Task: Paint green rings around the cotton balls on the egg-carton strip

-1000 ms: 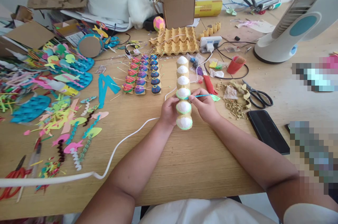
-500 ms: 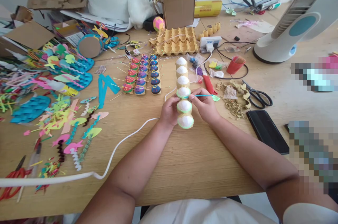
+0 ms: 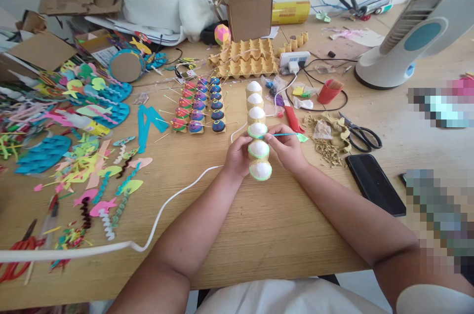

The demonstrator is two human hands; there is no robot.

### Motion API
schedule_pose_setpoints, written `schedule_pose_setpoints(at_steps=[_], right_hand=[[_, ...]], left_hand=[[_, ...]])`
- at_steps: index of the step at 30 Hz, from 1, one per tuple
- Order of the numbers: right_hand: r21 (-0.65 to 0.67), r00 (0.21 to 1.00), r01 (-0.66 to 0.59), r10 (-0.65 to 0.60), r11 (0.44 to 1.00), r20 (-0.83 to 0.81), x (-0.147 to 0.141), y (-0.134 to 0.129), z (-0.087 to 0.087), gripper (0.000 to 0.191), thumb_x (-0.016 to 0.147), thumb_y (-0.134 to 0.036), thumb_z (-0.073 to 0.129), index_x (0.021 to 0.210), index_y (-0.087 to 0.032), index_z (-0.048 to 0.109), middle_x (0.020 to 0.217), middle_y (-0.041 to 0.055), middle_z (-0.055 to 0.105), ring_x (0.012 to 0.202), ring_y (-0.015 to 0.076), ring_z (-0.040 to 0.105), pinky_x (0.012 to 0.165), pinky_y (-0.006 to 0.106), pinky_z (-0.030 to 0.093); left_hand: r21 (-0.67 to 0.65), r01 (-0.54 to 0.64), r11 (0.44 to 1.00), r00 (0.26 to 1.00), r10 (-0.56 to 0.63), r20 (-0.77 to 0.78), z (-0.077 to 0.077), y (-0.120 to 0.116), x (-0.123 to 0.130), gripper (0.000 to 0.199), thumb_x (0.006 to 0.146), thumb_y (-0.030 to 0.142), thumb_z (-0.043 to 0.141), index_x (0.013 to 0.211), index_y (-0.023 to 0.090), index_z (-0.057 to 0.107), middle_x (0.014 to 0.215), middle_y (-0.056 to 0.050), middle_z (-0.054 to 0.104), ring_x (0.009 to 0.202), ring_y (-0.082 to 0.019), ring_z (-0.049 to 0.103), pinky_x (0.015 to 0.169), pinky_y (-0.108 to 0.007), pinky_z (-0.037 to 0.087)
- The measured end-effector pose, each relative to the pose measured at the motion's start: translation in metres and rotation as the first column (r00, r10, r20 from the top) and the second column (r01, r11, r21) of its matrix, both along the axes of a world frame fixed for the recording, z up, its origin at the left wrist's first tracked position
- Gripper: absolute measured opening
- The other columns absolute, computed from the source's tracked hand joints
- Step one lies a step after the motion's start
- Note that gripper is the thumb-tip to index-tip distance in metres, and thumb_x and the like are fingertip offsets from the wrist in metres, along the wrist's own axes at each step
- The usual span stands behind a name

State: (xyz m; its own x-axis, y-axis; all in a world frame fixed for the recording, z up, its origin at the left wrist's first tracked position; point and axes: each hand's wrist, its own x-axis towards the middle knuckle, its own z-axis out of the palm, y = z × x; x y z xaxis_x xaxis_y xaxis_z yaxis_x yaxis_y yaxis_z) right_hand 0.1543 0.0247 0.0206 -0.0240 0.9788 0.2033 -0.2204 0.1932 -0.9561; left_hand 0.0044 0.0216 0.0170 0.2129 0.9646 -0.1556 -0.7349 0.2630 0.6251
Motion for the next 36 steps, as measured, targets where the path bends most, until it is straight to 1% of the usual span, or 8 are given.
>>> schedule_pose_setpoints(at_steps=[3,8,12,17,26,30,34,36], right_hand=[[-0.007,1.0,-0.001,0.001,1.0,-0.003,0.0005,-0.0005,0.0006,0.053,0.072,-0.07,0.093,0.081,-0.024,0.067,0.082,-0.0008,0.069,0.077,0.0154,0.061,0.075,0.033,0.054],[-0.01,0.998,-0.03,0.029,1.0,-0.056,0.0007,0.0001,-0.001,0.051,0.072,-0.067,0.094,0.08,-0.025,0.066,0.083,-0.0014,0.069,0.078,0.0149,0.061,0.077,0.033,0.055],[-0.016,0.998,-0.034,0.033,0.999,-0.057,0.0006,0.0016,-0.0037,0.049,0.072,-0.066,0.095,0.081,-0.025,0.069,0.085,-0.0008,0.07,0.081,0.0156,0.062,0.077,0.032,0.055],[-0.013,1.0,0.003,-0.003,1.0,-0.015,-0.0002,0.0032,-0.0061,0.05,0.072,-0.068,0.093,0.083,-0.025,0.07,0.083,-0.0007,0.07,0.08,0.0161,0.063,0.074,0.032,0.054],[0.091,0.993,0.087,-0.094,0.992,0.073,0.003,0.0045,-0.0067,0.046,0.078,-0.066,0.09,0.082,-0.025,0.07,0.09,-0.0002,0.061,0.085,0.0155,0.059,0.073,0.03,0.05],[0.127,0.998,0.062,-0.063,0.99,0.001,0.0036,0.0034,-0.0051,0.042,0.082,-0.062,0.089,0.08,-0.026,0.068,0.096,0.0001,0.063,0.091,0.0164,0.061,0.085,0.033,0.052],[0.177,0.994,0.09,-0.099,0.98,0.043,0.0046,0.0034,-0.0058,0.041,0.085,-0.061,0.087,0.079,-0.026,0.067,0.116,0.0042,0.069,0.115,0.0227,0.065,0.105,0.042,0.052],[0.187,0.992,0.084,-0.1,0.979,0.076,0.0049,0.0034,-0.0063,0.04,0.086,-0.061,0.086,0.079,-0.026,0.067,0.125,0.0058,0.071,0.124,0.0253,0.065,0.114,0.046,0.049]], left_hand=[[0.012,-0.004,1.0,1.0,0.004,-0.024,-0.0001,-0.0002,0.0005,0.021,0.078,0.019,0.068,0.095,0.017,0.08,0.078,0.0,0.078,0.065,-0.013,0.068,0.063,-0.024,0.052],[-0.005,-0.036,0.999,0.996,0.036,-0.083,0.0014,-0.0003,0.0017,0.023,0.075,0.023,0.069,0.096,0.019,0.078,0.079,0.001,0.077,0.068,-0.016,0.069,0.075,-0.03,0.055],[-0.007,-0.052,0.999,0.995,0.051,-0.084,0.0009,-0.0001,0.0026,0.023,0.072,0.024,0.072,0.093,0.018,0.078,0.078,0.001,0.077,0.066,-0.013,0.067,0.067,-0.027,0.051],[0.001,-0.066,0.998,0.99,0.066,-0.127,0.001,-0.0003,0.0043,0.024,0.072,0.025,0.072,0.094,0.019,0.077,0.08,0.001,0.077,0.07,-0.014,0.068,0.068,-0.026,0.05],[0.025,-0.045,0.999,0.991,0.048,-0.124,0.0068,-0.0013,0.0051,0.018,0.074,0.024,0.073,0.09,0.019,0.079,0.079,0.0,0.078,0.067,-0.013,0.067,0.063,-0.025,0.049],[0.07,-0.019,0.997,0.989,0.029,-0.146,0.0049,-0.0013,0.0054,0.023,0.073,0.027,0.077,0.094,0.019,0.082,0.082,-0.001,0.08,0.075,-0.016,0.072,0.069,-0.026,0.053],[0.074,-0.039,0.996,0.985,0.051,-0.167,0.0039,-0.0011,0.006,0.027,0.07,0.03,0.08,0.095,0.019,0.083,0.087,-0.003,0.082,0.099,-0.023,0.079,0.084,-0.029,0.057],[0.069,-0.051,0.996,0.984,0.062,-0.168,0.0041,-0.001,0.0063,0.029,0.068,0.03,0.081,0.095,0.019,0.083,0.087,-0.002,0.083,0.1,-0.023,0.079,0.083,-0.029,0.057]])
